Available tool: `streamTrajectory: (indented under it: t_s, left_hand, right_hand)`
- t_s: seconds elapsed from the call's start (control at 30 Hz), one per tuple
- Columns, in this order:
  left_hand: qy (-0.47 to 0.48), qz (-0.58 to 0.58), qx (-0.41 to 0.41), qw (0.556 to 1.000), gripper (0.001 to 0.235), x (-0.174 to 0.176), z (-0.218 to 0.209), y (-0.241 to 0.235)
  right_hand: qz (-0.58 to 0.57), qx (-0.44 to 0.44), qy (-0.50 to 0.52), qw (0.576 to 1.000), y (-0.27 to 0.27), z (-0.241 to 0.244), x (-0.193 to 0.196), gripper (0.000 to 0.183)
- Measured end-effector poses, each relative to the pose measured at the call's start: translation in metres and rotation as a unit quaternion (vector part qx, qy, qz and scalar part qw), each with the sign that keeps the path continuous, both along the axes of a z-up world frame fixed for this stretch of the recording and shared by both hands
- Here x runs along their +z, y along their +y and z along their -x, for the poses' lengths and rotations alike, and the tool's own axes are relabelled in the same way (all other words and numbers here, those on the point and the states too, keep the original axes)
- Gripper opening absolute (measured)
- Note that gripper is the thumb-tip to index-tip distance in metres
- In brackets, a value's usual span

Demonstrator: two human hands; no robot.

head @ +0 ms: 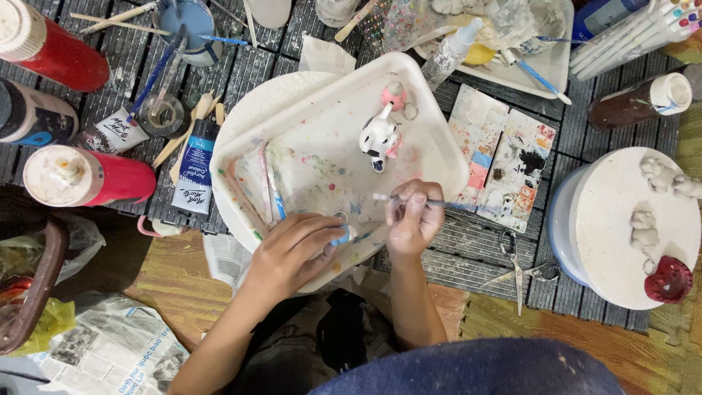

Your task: The person paints small figurines using a fine brush, applying white and pink paint to details on a cow-shaped keychain and a blue object. The person rotates the figurines to access different sides and dips the brush into paint containers and a palette.

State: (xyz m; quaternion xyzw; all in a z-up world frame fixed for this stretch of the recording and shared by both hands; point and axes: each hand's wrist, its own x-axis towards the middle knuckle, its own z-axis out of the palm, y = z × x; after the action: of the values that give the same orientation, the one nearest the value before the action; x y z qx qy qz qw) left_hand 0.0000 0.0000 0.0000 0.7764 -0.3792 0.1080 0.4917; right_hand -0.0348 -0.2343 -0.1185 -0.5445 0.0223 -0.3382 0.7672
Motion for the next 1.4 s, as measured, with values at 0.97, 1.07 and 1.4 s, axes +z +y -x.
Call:
streamTrajectory:
  t_s: [0.97, 1.07, 1.4]
  left_hand:
    - [-0.085, 0.119, 0.097, 0.985, 0.038, -0.02, 0.008, 0.006]
    - [-0.072, 0.119, 0.095, 0.986, 0.037, -0.017, 0.009, 0.006]
    - [-0.048, 0.127, 0.101, 0.986, 0.033, -0.023, 0.012, 0.006]
  right_hand:
    - [0.245, 0.273, 0.143, 0.919, 0.026, -0.013, 0.091, 0.02]
    - [0.257, 0.279, 0.132, 0.916, 0.028, -0.014, 0.092, 0.02]
    - [0.125, 0.279, 0.14, 0.942, 0.023, -0.02, 0.074, 0.016]
